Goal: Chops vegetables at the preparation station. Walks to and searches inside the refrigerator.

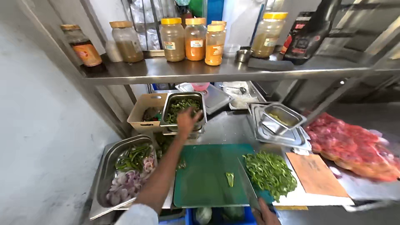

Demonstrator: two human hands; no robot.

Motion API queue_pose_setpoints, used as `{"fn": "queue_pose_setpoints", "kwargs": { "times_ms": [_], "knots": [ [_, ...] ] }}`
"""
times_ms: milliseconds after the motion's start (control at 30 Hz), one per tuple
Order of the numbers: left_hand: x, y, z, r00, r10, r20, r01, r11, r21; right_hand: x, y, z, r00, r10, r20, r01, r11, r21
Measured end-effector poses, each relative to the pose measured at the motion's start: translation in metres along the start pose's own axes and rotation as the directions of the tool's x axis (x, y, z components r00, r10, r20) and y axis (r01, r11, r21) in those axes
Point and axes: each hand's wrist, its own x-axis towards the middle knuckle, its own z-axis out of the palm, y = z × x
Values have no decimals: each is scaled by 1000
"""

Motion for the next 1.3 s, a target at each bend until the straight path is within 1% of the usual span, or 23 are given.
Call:
{"fn": "queue_pose_setpoints", "kwargs": {
  "times_ms": [33,100,133,167,200,233,267,300,333,367,400,467,567,600,667,700,767,933,967,1067,1133,1233,1300],
  "knots": [
    [18,-4,-2,999,52,-11,-51,994,100,-1,-1,-2,1000,17,-9,-17,1000,-6],
    [22,6,-1,981,194,-28,-188,970,153,-2,0,-5,998,56,-36,-56,998,-1],
    [7,20,3,963,268,7,-268,957,108,-1,0,-7,997,65,-50,-64,998,21],
    [-20,35,12,931,355,88,-357,934,10,-1,2,-6,996,69,-63,-66,997,51],
    [-57,48,25,866,451,215,-434,892,-124,-2,5,-5,995,72,-72,-67,995,75],
    [-97,57,44,755,543,369,-493,840,-228,-3,7,-4,994,78,-72,-72,994,86],
    [-135,59,67,613,612,499,-545,785,-293,-4,9,-3,994,81,-71,-75,993,87],
    [-167,58,91,491,649,581,-575,743,-343,-5,10,-2,994,83,-70,-77,994,81],
    [-191,53,112,402,658,636,-573,723,-386,-7,11,-1,994,85,-67,-81,995,65],
    [-206,47,126,353,654,669,-541,726,-424,-9,11,-2,994,91,-63,-89,995,39],
    [-214,43,133,356,649,673,-500,740,-449,-11,9,-3,993,102,-57,-102,995,8],
    [-221,40,134,436,603,668,-423,792,-439,-13,6,-3,992,119,-45,-121,991,-55],
    [-236,42,123,573,462,676,-343,885,-314,-14,2,1,987,159,-26,-161,973,-162],
    [-243,42,121,622,426,657,-317,904,-286,-14,-2,2,984,178,-16,-177,963,-202],
    [-254,39,119,719,395,571,-279,918,-283,-14,-14,3,976,218,4,-208,938,-276],
    [-256,37,117,745,387,543,-262,919,-296,-14,-20,3,973,232,11,-217,926,-308],
    [-255,34,110,739,387,552,-227,914,-337,-14,-31,3,969,245,23,-219,902,-372],
    [-247,32,102,585,439,682,-245,897,-368,-17,-53,2,966,241,92,-164,850,-501],
    [-246,30,103,576,451,681,-250,891,-379,-15,-54,4,965,241,105,-155,844,-514],
    [-247,23,108,587,490,644,-262,868,-422,5,-40,20,962,239,133,-145,859,-491],
    [-248,21,107,611,493,619,-265,864,-428,15,-37,19,959,241,151,-143,869,-473],
    [-253,17,97,655,464,597,-240,876,-418,7,-51,7,953,251,168,-145,868,-475],
    [-253,15,94,670,453,588,-236,881,-410,0,-61,1,953,244,178,-128,860,-494]
  ]
}}
